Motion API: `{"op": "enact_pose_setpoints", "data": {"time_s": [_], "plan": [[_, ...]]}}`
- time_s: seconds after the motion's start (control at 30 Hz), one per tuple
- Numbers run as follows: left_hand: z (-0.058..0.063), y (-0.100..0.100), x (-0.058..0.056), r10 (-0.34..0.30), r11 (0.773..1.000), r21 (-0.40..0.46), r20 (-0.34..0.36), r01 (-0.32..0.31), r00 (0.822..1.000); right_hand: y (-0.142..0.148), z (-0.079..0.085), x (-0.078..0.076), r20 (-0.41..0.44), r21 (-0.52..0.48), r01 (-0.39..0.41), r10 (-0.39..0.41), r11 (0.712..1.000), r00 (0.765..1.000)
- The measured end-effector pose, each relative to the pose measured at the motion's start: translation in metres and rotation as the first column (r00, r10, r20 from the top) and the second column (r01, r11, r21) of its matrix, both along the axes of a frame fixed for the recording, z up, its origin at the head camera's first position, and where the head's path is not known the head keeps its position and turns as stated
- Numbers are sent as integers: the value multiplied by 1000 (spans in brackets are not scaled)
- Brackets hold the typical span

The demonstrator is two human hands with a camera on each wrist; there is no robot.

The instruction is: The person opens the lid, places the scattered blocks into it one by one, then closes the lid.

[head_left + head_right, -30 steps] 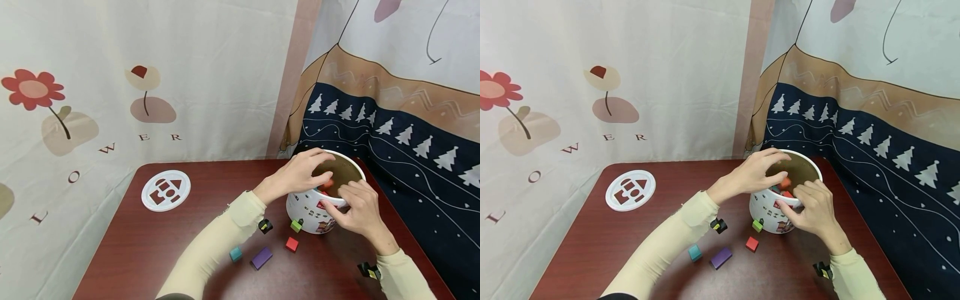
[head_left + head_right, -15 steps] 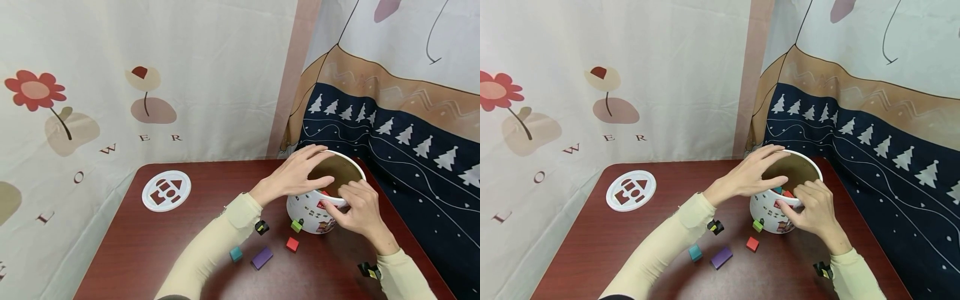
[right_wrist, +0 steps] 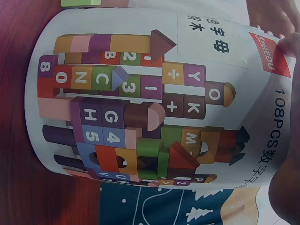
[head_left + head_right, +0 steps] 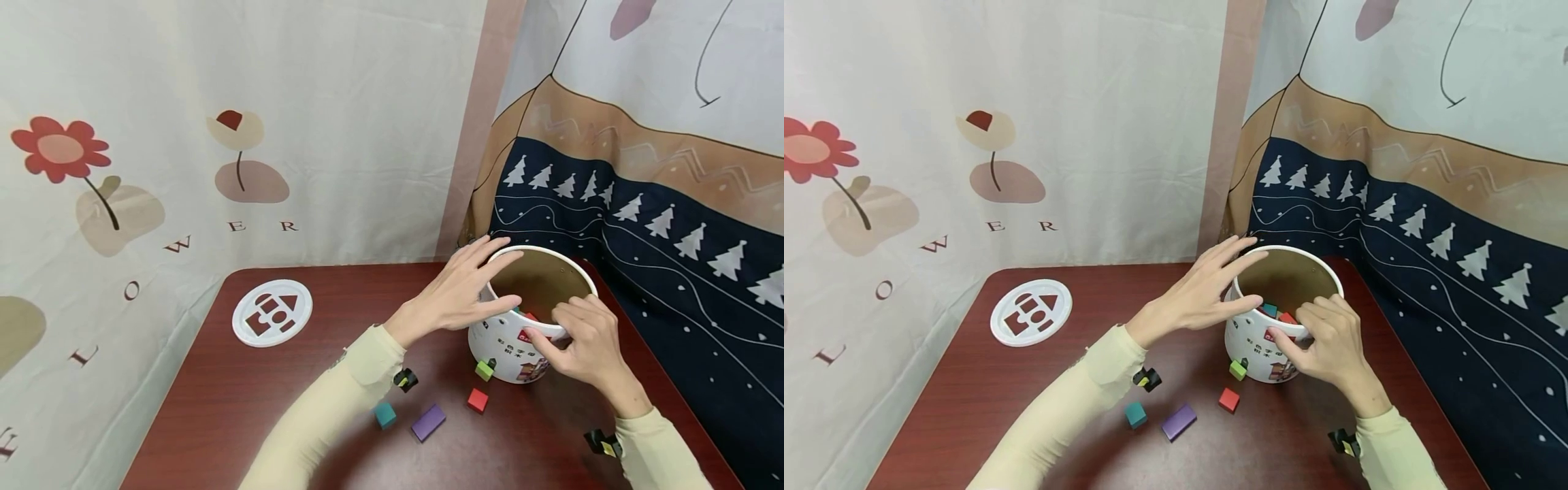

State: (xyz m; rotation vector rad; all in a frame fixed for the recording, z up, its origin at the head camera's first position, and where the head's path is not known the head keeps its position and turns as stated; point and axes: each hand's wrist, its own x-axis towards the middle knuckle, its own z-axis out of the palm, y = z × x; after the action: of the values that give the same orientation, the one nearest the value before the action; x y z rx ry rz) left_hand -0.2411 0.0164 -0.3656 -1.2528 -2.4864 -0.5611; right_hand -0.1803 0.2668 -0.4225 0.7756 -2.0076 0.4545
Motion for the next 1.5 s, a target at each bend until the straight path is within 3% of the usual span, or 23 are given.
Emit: {"op": "enact_pose_setpoints", "data": {"time_s": [0.33, 0.63, 0.83, 1.07, 1.33, 1.5], "plan": [[-23, -56, 5, 56, 997, 51, 20, -57, 998, 1, 0, -1, 49, 12, 14, -14, 1000, 999], [-49, -100, 22, 70, 996, 56, 18, -71, 997, 3, -3, 0, 46, -1, 17, -17, 1000, 999], [-70, -125, 40, 65, 996, 54, 44, -68, 997, 2, -4, 1, 43, -10, 12, -11, 1000, 999], [-93, -149, 70, 84, 996, 10, 105, -86, 991, 1, -4, 1, 29, -15, 7, -6, 1000, 1000], [-123, -161, 102, 91, 993, -83, 156, -78, 984, 2, -4, 0, 36, -10, 11, -11, 1000, 999], [-140, -164, 114, 71, 990, -131, 160, -51, 985, 3, -4, 0, 39, -6, 13, -13, 1000, 999]]}}
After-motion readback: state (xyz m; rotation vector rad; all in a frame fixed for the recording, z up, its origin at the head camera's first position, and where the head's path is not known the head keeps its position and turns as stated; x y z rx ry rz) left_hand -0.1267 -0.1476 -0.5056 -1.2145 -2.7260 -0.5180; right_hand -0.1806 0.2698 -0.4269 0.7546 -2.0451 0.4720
